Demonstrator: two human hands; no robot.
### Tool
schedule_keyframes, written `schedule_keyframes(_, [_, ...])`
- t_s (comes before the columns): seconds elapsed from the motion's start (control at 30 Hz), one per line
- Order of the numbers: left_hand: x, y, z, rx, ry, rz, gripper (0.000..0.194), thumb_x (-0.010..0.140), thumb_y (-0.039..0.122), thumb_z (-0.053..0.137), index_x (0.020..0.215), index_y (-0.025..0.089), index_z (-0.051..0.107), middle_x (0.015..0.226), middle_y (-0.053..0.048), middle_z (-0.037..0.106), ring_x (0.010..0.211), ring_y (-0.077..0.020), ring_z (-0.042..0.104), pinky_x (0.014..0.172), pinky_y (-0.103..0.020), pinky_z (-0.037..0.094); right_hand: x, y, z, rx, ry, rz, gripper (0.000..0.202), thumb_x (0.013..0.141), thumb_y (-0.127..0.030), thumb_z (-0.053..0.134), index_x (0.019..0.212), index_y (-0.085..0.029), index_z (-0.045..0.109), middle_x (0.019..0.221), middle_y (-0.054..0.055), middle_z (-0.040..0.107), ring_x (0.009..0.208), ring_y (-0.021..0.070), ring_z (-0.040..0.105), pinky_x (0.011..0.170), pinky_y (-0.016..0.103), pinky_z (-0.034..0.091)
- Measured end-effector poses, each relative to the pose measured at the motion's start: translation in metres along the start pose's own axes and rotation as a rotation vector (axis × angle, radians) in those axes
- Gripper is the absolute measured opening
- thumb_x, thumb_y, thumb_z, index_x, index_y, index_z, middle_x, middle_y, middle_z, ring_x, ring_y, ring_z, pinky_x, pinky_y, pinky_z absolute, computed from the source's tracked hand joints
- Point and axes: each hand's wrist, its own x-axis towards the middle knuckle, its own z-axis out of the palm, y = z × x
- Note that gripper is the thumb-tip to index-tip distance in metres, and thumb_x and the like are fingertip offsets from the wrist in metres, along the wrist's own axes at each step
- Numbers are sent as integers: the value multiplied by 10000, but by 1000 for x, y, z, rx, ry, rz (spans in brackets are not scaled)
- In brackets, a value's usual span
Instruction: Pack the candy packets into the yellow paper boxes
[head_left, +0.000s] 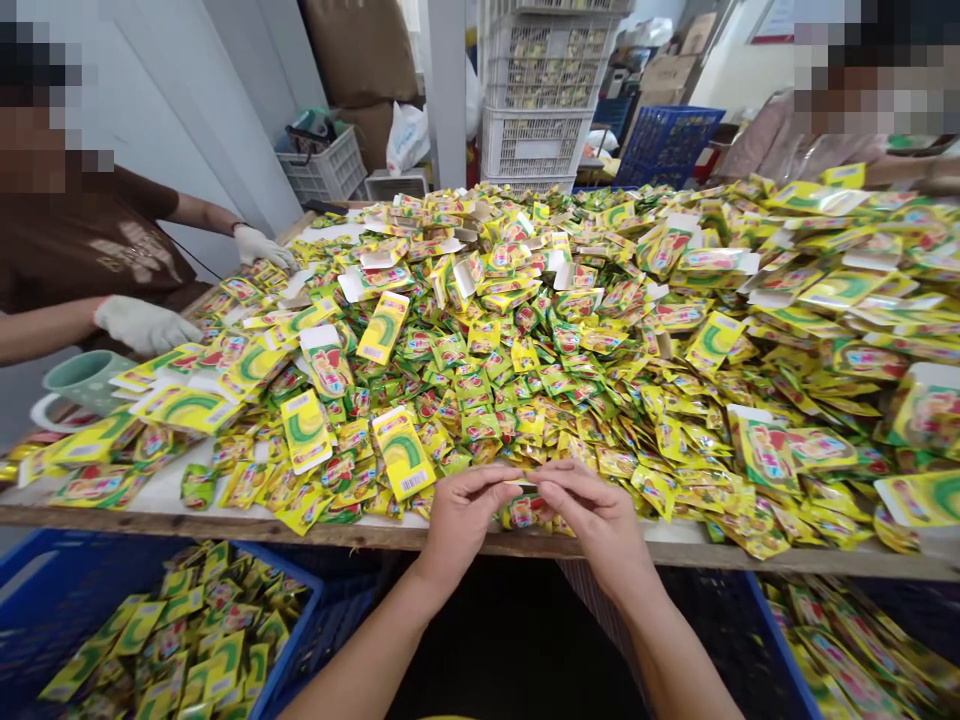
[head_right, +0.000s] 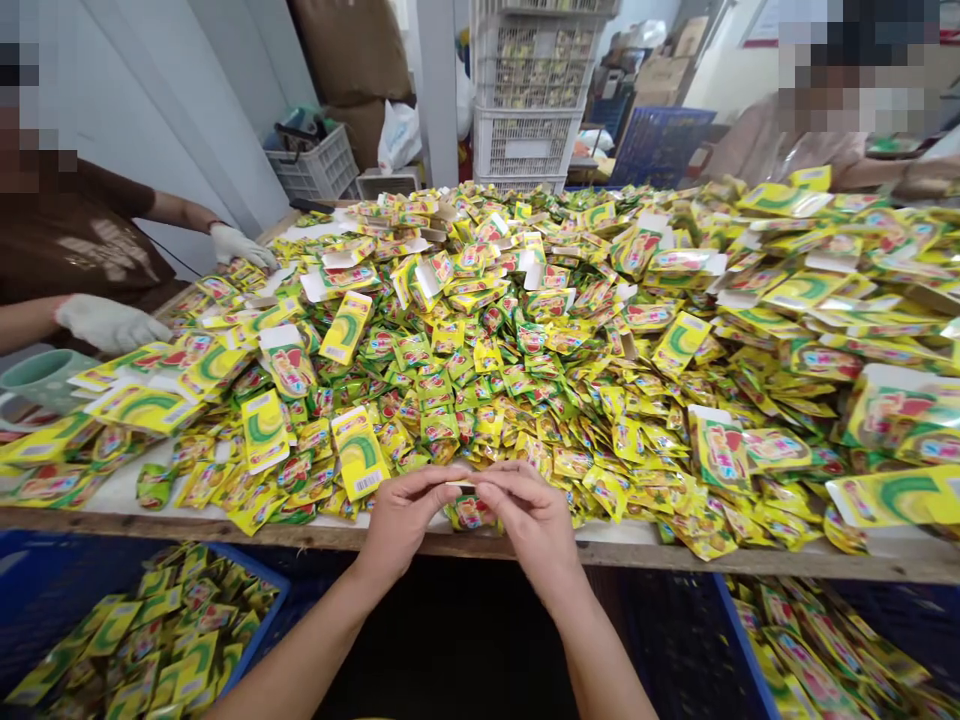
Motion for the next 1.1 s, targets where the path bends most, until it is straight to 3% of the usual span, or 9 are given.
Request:
schedule_keyframes(0.27, [1,-2,5,182,-21,139,197,842,280,650,1013,226,731,949,-53,748,861,-196,690,809,-308,549,5,7,-1,25,64,16,147,721,-352,755,808,-233,759,782,29,639,560,141,605,494,280,531])
schedule_keyframes(0.53, [1,-9,-9,329,-215,550,306,817,128,676,1098,247,692,1080,-86,697,992,-196,653,894,-341,522,-13,13,-6,-250,12,-194,185,855,-270,610,931,-352,757,996,37,633,898,223,638,713,341,552])
schedule_keyframes(0.63, [-1,-14,-12,428,-320,592,394,869,103,592,1232,253,620,1047,-98,656,954,-181,629,838,-322,522,-17,19,-33,-516,120,-339,227,886,-287,568,1050,-330,720,1072,50,649,1030,244,602,913,412,474])
schedule_keyframes(0.77, [0,-18,-10,519,-497,559,415,905,126,535,1292,270,579,961,-88,617,880,-168,608,780,-294,513,-10,40,-90,-1054,413,-372,400,833,-465,593,1117,-198,683,1051,137,647,1017,324,572,899,524,423])
schedule_keyframes(0.83, [1,-16,-7,508,-520,526,407,918,138,512,1297,273,572,1012,-93,627,926,-174,616,823,-300,512,-7,48,-115,-1172,369,-371,442,841,-509,557,1096,-173,689,1029,152,659,989,325,586,859,501,444])
schedule_keyframes(0.9, [-1,-9,-10,477,-397,469,403,921,167,514,1308,272,552,1092,-93,634,999,-186,619,878,-310,508,-5,50,-135,-1169,277,-378,401,871,-495,514,1071,-200,697,1022,123,685,958,291,618,825,438,471])
schedule_keyframes(0.97, [-8,6,-31,430,-108,377,380,918,226,527,1296,267,532,1128,-76,638,1022,-190,628,883,-304,516,-7,44,-150,-1156,277,-356,375,888,-484,478,1041,-229,705,987,92,714,899,266,652,770,391,487])
schedule_keyframes(1.03, [-23,25,-75,452,172,238,337,909,307,536,1241,249,541,1111,-60,653,975,-194,655,823,-283,543,-9,32,-159,-1173,385,-288,405,881,-516,459,979,-224,722,897,96,730,795,264,667,680,368,481])
schedule_keyframes(1.1, [-47,43,-139,662,189,65,314,865,399,571,1127,230,609,1069,-50,689,903,-210,683,754,-270,562,-11,19,-158,-1172,570,-194,447,848,-571,481,886,-202,731,754,108,713,645,250,636,567,344,439])
